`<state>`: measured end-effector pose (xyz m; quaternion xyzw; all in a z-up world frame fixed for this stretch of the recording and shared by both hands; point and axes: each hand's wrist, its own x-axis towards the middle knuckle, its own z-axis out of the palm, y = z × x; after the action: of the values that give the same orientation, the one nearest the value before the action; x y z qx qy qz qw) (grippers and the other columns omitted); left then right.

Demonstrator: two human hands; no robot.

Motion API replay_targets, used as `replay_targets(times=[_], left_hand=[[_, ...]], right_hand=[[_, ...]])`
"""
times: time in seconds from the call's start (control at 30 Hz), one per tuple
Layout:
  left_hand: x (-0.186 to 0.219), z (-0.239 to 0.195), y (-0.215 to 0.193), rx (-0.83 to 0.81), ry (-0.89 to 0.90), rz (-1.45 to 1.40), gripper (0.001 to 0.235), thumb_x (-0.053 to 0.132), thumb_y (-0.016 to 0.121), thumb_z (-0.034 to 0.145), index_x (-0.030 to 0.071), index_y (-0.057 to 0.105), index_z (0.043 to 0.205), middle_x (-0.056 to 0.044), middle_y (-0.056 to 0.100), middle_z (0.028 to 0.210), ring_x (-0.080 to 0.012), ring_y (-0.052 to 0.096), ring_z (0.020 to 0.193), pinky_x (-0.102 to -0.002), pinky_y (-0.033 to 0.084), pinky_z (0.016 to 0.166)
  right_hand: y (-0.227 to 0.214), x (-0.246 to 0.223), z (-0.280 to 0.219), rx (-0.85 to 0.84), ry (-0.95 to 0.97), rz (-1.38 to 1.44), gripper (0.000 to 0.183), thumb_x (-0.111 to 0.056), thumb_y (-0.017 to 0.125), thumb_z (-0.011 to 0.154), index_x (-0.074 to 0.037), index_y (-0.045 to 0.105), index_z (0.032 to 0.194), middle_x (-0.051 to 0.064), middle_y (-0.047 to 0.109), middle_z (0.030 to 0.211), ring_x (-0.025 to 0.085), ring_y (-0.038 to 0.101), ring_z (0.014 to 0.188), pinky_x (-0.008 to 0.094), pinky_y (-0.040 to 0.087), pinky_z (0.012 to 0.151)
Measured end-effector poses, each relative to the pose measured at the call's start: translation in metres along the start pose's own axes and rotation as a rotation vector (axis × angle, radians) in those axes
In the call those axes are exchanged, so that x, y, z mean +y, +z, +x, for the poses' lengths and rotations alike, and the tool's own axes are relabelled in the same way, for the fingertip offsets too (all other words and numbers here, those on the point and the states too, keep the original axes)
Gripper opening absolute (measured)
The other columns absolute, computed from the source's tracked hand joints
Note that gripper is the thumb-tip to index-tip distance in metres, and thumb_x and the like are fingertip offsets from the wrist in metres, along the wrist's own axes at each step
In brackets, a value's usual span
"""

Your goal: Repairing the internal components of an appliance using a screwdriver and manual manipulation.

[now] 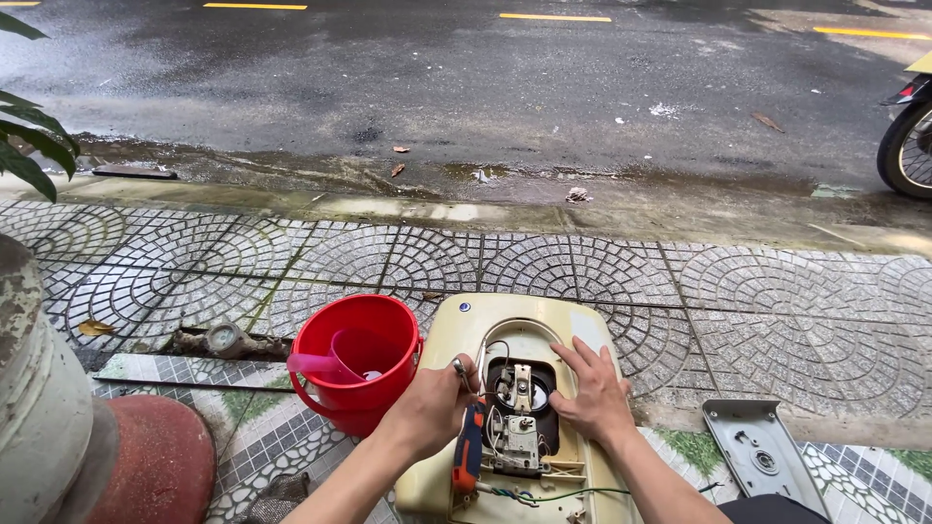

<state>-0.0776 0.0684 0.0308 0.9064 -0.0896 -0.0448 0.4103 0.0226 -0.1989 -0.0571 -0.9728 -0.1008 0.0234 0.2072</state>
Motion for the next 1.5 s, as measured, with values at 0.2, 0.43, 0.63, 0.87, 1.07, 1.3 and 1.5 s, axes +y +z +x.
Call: replay_targets(times=[0.2, 0.43, 0.63, 0.87, 1.07, 1.3, 1.5], left_hand=[[0.018, 0.007, -0.002, -0.003, -0.005, 0.052, 0.012, 0.004, 0.053, 0.096, 0.015, 0.055, 0.098, -0.007, 0.075, 0.084, -0.0274, 0.072, 0.078, -0.041, 0.053, 0.066], [0.025, 0.036, 0.023, -0.04, 0.058, 0.096, 0.007, 0.008, 0.06, 0.096, 0.013, 0.056, 0.099, -0.011, 0.074, 0.085, -0.0341, 0.071, 0.086, -0.044, 0.051, 0.074], [0.007, 0.052, 0.04, -0.008, 0.09, 0.082, 0.014, 0.003, 0.06, 0.094, 0.014, 0.051, 0.096, -0.009, 0.072, 0.077, -0.0331, 0.071, 0.074, -0.043, 0.049, 0.066], [-0.009, 0.065, 0.054, 0.006, 0.113, 0.083, 0.016, 0.001, 0.058, 0.095, 0.015, 0.05, 0.092, -0.008, 0.069, 0.074, -0.0332, 0.066, 0.068, -0.043, 0.044, 0.062], [-0.016, 0.079, 0.064, -0.048, 0.074, 0.056, 0.01, 0.006, 0.057, 0.099, 0.015, 0.052, 0.099, -0.01, 0.075, 0.084, -0.0276, 0.074, 0.077, -0.041, 0.052, 0.063], [-0.022, 0.093, 0.076, -0.048, 0.3, 0.175, 0.024, -0.007, 0.055, 0.09, 0.013, 0.05, 0.102, -0.008, 0.069, 0.075, -0.0298, 0.065, 0.062, -0.042, 0.047, 0.056], [-0.041, 0.103, 0.094, 0.028, 0.418, 0.372, 0.031, -0.008, 0.054, 0.083, 0.007, 0.047, 0.109, -0.013, 0.065, 0.066, -0.0406, 0.061, 0.057, -0.052, 0.046, 0.05]], right_hand=[[0.001, 0.003, -0.013, -0.056, -0.205, -0.097, 0.076, -0.054, 0.069, 0.074, -0.049, 0.045, 0.145, 0.001, 0.027, 0.165, 0.041, 0.017, 0.153, 0.087, 0.013, 0.106], [-0.042, -0.049, -0.038, -0.47, -0.186, -0.439, 0.086, -0.056, 0.056, 0.082, -0.06, 0.016, 0.157, -0.002, -0.015, 0.172, 0.039, -0.022, 0.156, 0.081, -0.004, 0.114], [-0.001, -0.002, -0.024, -0.113, -0.34, -0.207, 0.084, -0.056, 0.068, 0.076, -0.047, 0.034, 0.152, 0.002, 0.017, 0.168, 0.039, 0.014, 0.154, 0.085, 0.012, 0.108], [0.002, -0.006, -0.028, -0.148, -0.322, -0.211, 0.084, -0.053, 0.071, 0.072, -0.024, 0.04, 0.144, 0.007, 0.025, 0.164, 0.043, 0.011, 0.153, 0.083, 0.007, 0.111], [-0.005, -0.012, -0.031, -0.172, -0.314, -0.191, 0.085, -0.052, 0.069, 0.069, -0.021, 0.041, 0.143, 0.008, 0.026, 0.163, 0.043, 0.009, 0.153, 0.082, 0.004, 0.112], [0.002, -0.006, -0.029, -0.109, -0.314, -0.152, 0.082, -0.056, 0.068, 0.066, -0.023, 0.045, 0.138, 0.004, 0.036, 0.159, 0.04, 0.014, 0.153, 0.081, 0.007, 0.113], [0.002, -0.005, -0.029, -0.085, -0.325, -0.127, 0.079, -0.054, 0.07, 0.068, -0.023, 0.046, 0.137, 0.003, 0.039, 0.156, 0.041, 0.016, 0.152, 0.081, 0.009, 0.112]])
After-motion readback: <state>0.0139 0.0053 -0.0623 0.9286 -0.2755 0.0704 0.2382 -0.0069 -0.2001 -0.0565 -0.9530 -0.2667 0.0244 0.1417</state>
